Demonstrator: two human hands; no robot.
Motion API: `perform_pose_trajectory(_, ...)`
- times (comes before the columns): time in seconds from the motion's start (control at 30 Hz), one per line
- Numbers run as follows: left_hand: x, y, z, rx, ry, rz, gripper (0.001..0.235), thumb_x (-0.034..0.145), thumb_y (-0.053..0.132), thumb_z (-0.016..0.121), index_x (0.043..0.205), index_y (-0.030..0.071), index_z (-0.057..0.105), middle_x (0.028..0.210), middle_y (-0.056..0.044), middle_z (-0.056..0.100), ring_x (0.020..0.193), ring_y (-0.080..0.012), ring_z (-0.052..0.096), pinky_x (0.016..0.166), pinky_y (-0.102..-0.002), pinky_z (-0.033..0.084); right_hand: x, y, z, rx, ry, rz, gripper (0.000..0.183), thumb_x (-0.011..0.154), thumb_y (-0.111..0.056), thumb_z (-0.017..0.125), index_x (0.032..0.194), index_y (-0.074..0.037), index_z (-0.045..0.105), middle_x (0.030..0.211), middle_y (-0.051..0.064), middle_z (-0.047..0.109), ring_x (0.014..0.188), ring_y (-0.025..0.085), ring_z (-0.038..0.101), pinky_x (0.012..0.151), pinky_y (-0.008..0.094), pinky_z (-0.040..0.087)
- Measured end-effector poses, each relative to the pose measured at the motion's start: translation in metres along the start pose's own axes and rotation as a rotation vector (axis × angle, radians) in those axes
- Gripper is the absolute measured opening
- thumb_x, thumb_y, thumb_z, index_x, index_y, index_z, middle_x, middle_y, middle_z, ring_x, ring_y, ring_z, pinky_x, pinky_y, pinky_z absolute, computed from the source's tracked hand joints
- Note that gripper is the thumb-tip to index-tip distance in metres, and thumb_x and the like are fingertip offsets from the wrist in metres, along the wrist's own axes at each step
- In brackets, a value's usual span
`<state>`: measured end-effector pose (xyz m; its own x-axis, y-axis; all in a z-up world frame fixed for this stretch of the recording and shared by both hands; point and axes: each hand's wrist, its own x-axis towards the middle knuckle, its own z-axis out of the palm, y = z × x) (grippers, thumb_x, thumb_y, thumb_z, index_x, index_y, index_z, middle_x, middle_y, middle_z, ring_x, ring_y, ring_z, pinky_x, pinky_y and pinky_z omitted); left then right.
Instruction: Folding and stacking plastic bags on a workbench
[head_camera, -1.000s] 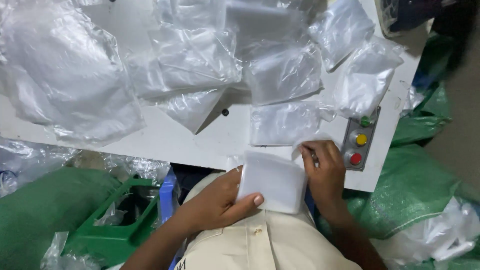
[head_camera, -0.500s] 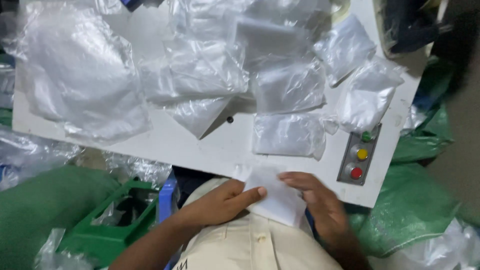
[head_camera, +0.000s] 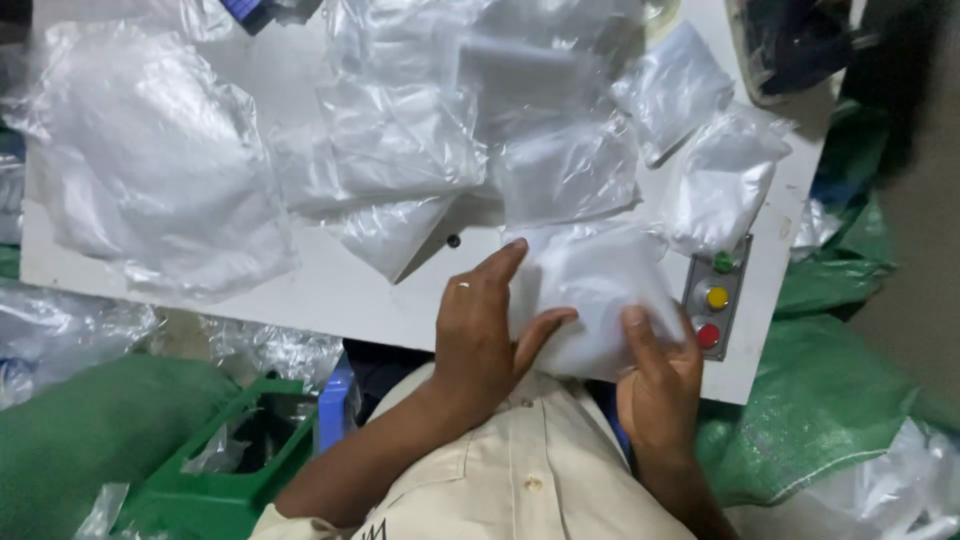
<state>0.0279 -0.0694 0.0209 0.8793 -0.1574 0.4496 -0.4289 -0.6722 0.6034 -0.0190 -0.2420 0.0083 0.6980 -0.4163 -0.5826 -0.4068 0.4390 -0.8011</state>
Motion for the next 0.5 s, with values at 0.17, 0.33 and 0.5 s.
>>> perform_pose_trajectory(0.17, 0.017, 0.019, 0.006, -1.191, -0.482, -0.788, 0.031, 0.099, 0.037, 0.064, 0.076, 0.017, 0.056, 0.075, 0.011, 0.046, 0.073, -0.0028, 0.045, 0.064, -0.022, 0.035, -0.022, 0.002, 0.009, 0.116, -0.209, -0.175, 0.041, 0.087, -0.002, 0.071, 0.124, -0.002, 0.055, 0.118, 0.017, 0.068, 0.109, 0.024, 0.064, 0.105, 0.035, 0.05)
perform_pose_trajectory(0.33, 0.03, 0.008, 0.017, -1.101, -0.589, -0.465, 0.053, 0.101, 0.04, 0.054, 0.143, 0.006, 0.054, 0.161, -0.014, 0.046, 0.144, -0.0263, 0.045, 0.117, -0.037, 0.036, 0.015, 0.003, -0.015, 0.095, -0.191, -0.067, 0.056, 0.086, -0.017, 0.073, 0.137, -0.005, 0.054, 0.124, 0.015, 0.066, 0.108, 0.024, 0.064, 0.098, 0.035, 0.051)
perform_pose_trajectory(0.5, 0.081, -0.036, -0.015, -1.042, -0.375, -0.398, 0.028, 0.105, 0.028, 0.058, 0.127, 0.011, 0.063, 0.125, -0.006, 0.071, 0.114, -0.0159, 0.069, 0.101, -0.029, 0.056, 0.05, -0.024, -0.038, -0.441, -0.003, -0.133, 0.025, 0.091, -0.02, 0.076, 0.112, -0.01, 0.068, 0.095, -0.001, 0.069, 0.081, 0.008, 0.06, 0.072, 0.022, 0.05)
